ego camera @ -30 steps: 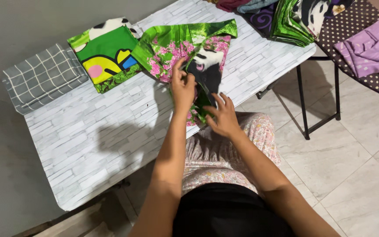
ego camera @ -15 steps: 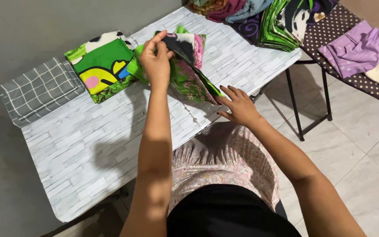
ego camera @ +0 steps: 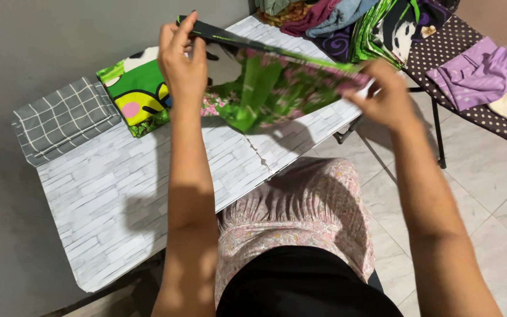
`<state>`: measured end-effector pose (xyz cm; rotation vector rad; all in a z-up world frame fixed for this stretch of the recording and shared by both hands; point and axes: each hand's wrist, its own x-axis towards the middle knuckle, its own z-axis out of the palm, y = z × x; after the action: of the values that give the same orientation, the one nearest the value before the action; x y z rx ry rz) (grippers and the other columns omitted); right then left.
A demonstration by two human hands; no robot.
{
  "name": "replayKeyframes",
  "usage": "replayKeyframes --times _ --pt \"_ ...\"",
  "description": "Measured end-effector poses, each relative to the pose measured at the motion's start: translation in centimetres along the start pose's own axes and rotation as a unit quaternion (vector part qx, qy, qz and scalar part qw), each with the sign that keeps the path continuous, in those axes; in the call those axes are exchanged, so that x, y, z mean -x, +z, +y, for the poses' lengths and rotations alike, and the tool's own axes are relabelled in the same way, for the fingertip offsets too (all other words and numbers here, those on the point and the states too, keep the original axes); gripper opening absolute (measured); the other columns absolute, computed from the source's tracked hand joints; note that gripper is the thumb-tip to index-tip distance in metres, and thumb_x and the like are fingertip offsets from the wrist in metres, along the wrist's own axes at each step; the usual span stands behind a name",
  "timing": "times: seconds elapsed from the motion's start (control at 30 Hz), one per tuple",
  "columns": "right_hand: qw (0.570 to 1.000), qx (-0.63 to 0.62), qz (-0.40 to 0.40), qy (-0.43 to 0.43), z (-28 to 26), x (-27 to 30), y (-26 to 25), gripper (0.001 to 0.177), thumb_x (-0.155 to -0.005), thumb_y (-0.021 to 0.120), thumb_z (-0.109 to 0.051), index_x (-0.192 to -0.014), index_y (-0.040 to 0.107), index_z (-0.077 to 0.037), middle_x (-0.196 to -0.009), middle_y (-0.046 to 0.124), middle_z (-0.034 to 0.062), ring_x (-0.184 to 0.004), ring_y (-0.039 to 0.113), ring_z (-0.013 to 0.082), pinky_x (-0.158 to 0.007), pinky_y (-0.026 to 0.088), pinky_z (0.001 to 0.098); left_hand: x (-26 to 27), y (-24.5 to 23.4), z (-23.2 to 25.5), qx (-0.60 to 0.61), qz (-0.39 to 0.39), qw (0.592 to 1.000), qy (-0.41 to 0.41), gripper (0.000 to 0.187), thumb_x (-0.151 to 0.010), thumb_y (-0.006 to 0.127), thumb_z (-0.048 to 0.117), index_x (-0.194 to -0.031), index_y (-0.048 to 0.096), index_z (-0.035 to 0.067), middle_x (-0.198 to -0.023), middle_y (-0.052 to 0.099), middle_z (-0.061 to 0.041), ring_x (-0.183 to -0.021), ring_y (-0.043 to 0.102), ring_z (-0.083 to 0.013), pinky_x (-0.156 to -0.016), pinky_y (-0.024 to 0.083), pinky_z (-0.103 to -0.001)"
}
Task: The person folds multiple patterned linens on a low table, smoothing and aligning edges before stacking them. They handle a green cartoon frog towel, a floral panda sheet, and a green panda sheet, placing each folded item into a growing stack.
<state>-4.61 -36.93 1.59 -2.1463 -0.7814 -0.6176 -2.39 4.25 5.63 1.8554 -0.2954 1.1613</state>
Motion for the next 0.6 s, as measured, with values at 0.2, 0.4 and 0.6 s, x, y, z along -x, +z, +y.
replayKeyframes --times 0.2,0.4,0.6 --pt "0.957 -0.275 0.087 0.040 -2.7 -5.2 -6.1 0.023 -0.104 0.074 0.006 -0.110 0.054 -0.002 -0.102 0.069 0.0089 -0.085 0.069 0.0124 -0.073 0.058 0.0248 -2.5 -0.8 3.3 -0.060 0.025 0.998 0.025 0.020 -0.085 0.082 -0.002 -0.101 0.074 0.006 -0.113 0.060 -0.011 -0.063 0.061 -0.0145 -0.059 0.051 -0.029" --pt "0.928 -0.335 0.087 0.141 1.7 -10.7 -5.4 0.022 -0.101 0.065 0.017 -0.119 0.063 0.003 -0.108 0.072 0.0074 -0.096 0.075 0.0169 -0.088 0.066 0.0373 -6.6 4.0 -1.6 0.221 -0.051 0.943 -0.242 0.015 -0.091 0.067 -0.001 -0.100 0.056 0.001 -0.094 0.072 -0.009 -0.058 0.074 -0.0144 -0.047 0.061 -0.028" --pt "0.937 -0.282 0.197 0.070 13.5 -15.0 -1.1 0.015 -0.101 0.070 0.016 -0.100 0.066 0.001 -0.093 0.070 0.0014 -0.080 0.065 0.0115 -0.070 0.053 0.0266 -9.7 9.7 -9.1 0.159 0.011 0.982 -0.099 0.011 -0.098 0.067 0.002 -0.096 0.058 -0.004 -0.079 0.071 -0.010 -0.069 0.079 -0.0151 -0.062 0.063 -0.029"
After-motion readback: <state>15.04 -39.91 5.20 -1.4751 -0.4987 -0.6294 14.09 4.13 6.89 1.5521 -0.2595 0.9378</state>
